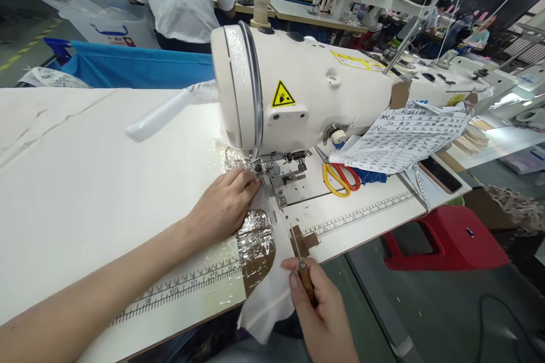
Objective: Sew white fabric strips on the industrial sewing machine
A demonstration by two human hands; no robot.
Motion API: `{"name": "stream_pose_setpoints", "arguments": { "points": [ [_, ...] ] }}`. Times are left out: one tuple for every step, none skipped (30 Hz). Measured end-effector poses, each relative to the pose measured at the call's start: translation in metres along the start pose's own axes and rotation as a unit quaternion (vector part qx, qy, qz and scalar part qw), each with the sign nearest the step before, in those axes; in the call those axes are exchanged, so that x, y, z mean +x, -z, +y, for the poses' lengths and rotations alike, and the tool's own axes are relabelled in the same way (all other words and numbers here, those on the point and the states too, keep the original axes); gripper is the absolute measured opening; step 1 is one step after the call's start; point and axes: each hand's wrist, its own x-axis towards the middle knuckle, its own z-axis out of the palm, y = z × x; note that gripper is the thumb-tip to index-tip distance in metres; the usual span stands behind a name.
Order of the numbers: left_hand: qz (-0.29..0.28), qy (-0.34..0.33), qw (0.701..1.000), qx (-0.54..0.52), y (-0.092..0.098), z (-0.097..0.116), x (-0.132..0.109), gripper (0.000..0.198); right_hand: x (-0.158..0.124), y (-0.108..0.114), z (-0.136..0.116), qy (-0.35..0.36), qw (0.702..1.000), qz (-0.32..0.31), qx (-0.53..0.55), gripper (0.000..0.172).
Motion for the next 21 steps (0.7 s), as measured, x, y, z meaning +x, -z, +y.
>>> {"name": "stream_pose_setpoints", "arguments": {
  "points": [
    [0.005, -0.002, 1.000, -0.016, 0.000, -0.001, 0.000, 0.037, 0.002, 0.000, -0.002, 0.003, 1.000, -0.007, -0.001, 0.040],
    [0.010, -0.003, 0.999, -0.037, 0.000, -0.002, -0.001, 0.036, 0.005, 0.001, -0.004, 0.006, 1.000, -0.014, -0.002, 0.040],
    [0.014, -0.006, 0.998, -0.061, -0.001, -0.003, -0.001, 0.035, 0.006, 0.001, -0.005, 0.008, 1.000, -0.017, -0.003, 0.039],
    [0.017, -0.010, 0.996, -0.082, -0.002, -0.004, -0.002, 0.034, 0.008, 0.002, -0.006, 0.012, 1.000, -0.019, -0.007, 0.039],
    [0.020, -0.013, 0.995, -0.096, -0.002, -0.005, -0.003, 0.033, 0.010, 0.002, -0.006, 0.017, 1.000, -0.021, -0.011, 0.038],
    [0.024, -0.018, 0.994, -0.101, -0.003, -0.005, -0.003, 0.032, 0.012, 0.002, -0.006, 0.025, 0.999, -0.025, -0.014, 0.037],
    [0.030, -0.023, 0.995, -0.098, -0.004, -0.006, -0.003, 0.031, 0.014, 0.002, -0.006, 0.035, 0.999, -0.031, -0.017, 0.035],
    [0.034, -0.024, 0.995, -0.088, -0.005, -0.006, -0.003, 0.032, 0.017, 0.002, -0.006, 0.047, 0.998, -0.036, -0.021, 0.034],
    [0.036, -0.022, 0.996, -0.074, -0.005, -0.006, -0.003, 0.032, 0.019, 0.002, -0.007, 0.062, 0.997, -0.040, -0.026, 0.032],
    [0.035, -0.019, 0.997, -0.060, -0.005, -0.006, -0.003, 0.033, 0.022, 0.002, -0.008, 0.078, 0.995, -0.042, -0.034, 0.031],
    [0.032, -0.013, 0.998, -0.047, -0.005, -0.006, -0.004, 0.034, 0.025, 0.001, -0.009, 0.094, 0.994, -0.040, -0.043, 0.029],
    [0.029, -0.005, 0.999, -0.038, -0.005, -0.006, -0.004, 0.035, 0.027, 0.001, -0.011, 0.107, 0.992, -0.038, -0.053, 0.028],
    [0.029, 0.002, 0.999, -0.033, -0.005, -0.005, -0.004, 0.036, 0.030, 0.000, -0.013, 0.117, 0.991, -0.039, -0.059, 0.027],
    [0.035, 0.006, 0.999, -0.036, -0.005, -0.005, -0.005, 0.035, 0.032, 0.000, -0.015, 0.123, 0.990, -0.043, -0.062, 0.027],
    [0.045, 0.008, 0.998, -0.046, -0.004, -0.005, -0.005, 0.035, 0.034, 0.000, -0.017, 0.126, 0.989, -0.048, -0.063, 0.026],
    [0.056, 0.003, 0.997, -0.061, -0.004, -0.004, -0.006, 0.034, 0.036, -0.001, -0.019, 0.128, 0.988, -0.052, -0.066, 0.026],
    [0.062, -0.006, 0.995, -0.077, -0.004, -0.004, -0.006, 0.033, 0.038, -0.001, -0.021, 0.132, 0.987, -0.055, -0.069, 0.026],
    [0.064, -0.019, 0.994, -0.092, -0.003, -0.004, -0.007, 0.032, 0.040, -0.001, -0.022, 0.137, 0.986, -0.056, -0.074, 0.026],
    [0.063, -0.032, 0.992, -0.101, -0.003, -0.004, -0.007, 0.031, 0.041, -0.001, -0.023, 0.144, 0.985, -0.055, -0.080, 0.025],
    [0.057, -0.042, 0.992, -0.103, -0.003, -0.005, -0.007, 0.031, 0.042, -0.002, -0.024, 0.151, 0.983, -0.052, -0.087, 0.024],
    [0.052, -0.048, 0.993, -0.098, -0.003, -0.005, -0.007, 0.030, 0.044, -0.002, -0.025, 0.157, 0.982, -0.050, -0.094, 0.024]
  ]
}}
